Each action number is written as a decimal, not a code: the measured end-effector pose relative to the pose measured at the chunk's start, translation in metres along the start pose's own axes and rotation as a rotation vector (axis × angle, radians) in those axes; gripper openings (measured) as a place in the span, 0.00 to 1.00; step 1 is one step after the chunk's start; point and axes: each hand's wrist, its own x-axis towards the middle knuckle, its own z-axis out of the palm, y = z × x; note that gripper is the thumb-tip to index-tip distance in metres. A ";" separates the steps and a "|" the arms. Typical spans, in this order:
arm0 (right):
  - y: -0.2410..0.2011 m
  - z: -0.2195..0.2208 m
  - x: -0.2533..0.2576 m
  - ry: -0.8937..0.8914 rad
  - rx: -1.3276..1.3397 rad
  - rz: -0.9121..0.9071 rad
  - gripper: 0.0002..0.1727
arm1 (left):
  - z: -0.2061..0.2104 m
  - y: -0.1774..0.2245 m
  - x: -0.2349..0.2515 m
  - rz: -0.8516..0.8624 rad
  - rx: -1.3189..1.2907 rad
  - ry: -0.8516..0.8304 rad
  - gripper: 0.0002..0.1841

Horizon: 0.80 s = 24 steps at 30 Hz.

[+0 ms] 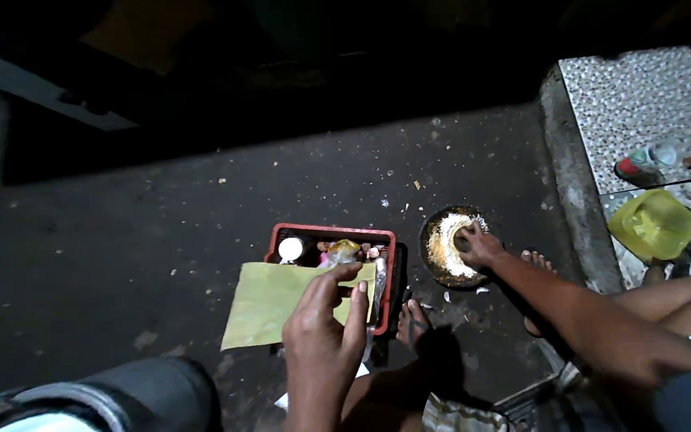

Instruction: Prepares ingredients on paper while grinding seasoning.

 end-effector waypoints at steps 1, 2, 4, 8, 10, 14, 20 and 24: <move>0.000 -0.014 0.005 -0.014 0.062 0.005 0.33 | 0.002 0.001 0.002 0.012 -0.006 0.002 0.16; 0.001 -0.029 0.012 -0.020 0.139 0.007 0.32 | 0.002 0.002 0.003 0.021 -0.011 0.007 0.15; 0.004 -0.047 0.023 0.020 0.219 0.020 0.33 | 0.000 0.003 0.001 0.020 -0.005 0.015 0.15; 0.018 -0.029 0.018 0.077 0.186 0.092 0.36 | 0.000 0.004 -0.002 0.010 -0.011 -0.009 0.16; 0.017 -0.006 0.000 -0.012 0.140 0.078 0.38 | 0.000 0.003 0.002 0.015 -0.015 -0.003 0.16; 0.007 0.013 -0.016 0.019 0.008 0.056 0.36 | 0.003 0.004 0.010 0.020 -0.017 -0.014 0.16; 0.014 -0.043 0.013 0.012 0.200 0.011 0.30 | 0.003 0.007 0.004 0.041 -0.010 -0.019 0.16; 0.042 -0.029 -0.003 0.058 0.143 0.059 0.36 | -0.001 0.006 -0.001 0.028 -0.019 -0.018 0.17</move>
